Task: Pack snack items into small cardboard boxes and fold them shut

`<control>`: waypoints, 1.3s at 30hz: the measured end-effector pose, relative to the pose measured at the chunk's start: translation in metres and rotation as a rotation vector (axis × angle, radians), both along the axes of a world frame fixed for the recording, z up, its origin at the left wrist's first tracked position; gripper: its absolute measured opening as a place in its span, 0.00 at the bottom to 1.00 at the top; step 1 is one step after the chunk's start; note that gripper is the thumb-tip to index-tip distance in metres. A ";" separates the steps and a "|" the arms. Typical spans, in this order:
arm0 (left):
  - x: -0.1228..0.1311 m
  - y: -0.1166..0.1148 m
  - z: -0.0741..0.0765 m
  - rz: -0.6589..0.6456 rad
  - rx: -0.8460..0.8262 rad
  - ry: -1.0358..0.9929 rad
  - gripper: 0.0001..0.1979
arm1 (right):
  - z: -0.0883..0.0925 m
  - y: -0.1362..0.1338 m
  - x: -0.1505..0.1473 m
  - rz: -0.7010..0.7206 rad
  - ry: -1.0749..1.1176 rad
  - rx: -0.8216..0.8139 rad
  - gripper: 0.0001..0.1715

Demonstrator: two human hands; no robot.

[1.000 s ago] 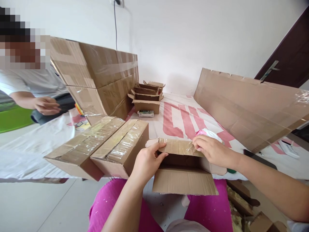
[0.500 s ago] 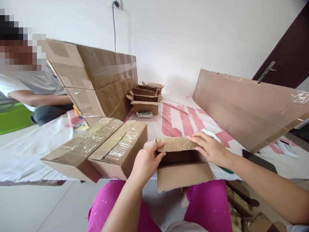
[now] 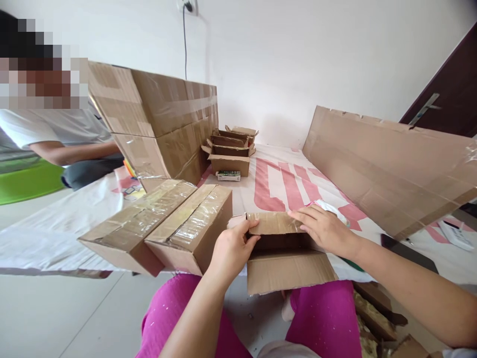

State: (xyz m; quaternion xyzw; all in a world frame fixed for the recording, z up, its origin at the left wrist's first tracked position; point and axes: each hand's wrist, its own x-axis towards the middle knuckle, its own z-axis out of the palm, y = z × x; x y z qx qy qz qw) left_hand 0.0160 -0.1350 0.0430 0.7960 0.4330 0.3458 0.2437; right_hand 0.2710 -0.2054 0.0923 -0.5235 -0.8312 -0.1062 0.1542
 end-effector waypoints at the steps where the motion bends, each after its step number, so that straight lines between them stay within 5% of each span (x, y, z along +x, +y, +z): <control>1: 0.000 0.000 0.000 0.009 0.005 0.009 0.16 | 0.000 0.001 -0.002 0.010 -0.026 -0.005 0.20; 11: 0.000 0.002 -0.001 0.017 -0.003 0.007 0.16 | 0.001 -0.006 0.006 0.006 0.049 0.007 0.13; 22: 0.002 0.001 -0.002 0.043 0.046 0.050 0.16 | -0.009 0.014 0.000 -0.068 -0.051 0.036 0.18; 29: 0.001 0.004 -0.005 0.020 0.053 0.035 0.16 | 0.001 0.000 0.025 0.053 0.308 -0.193 0.13; 34: 0.000 0.001 -0.003 -0.018 0.044 0.016 0.15 | 0.000 -0.007 0.042 -0.004 0.715 -0.432 0.12; 39: -0.002 0.002 -0.003 0.015 0.029 0.038 0.15 | -0.001 -0.006 0.049 -0.135 1.210 -0.393 0.17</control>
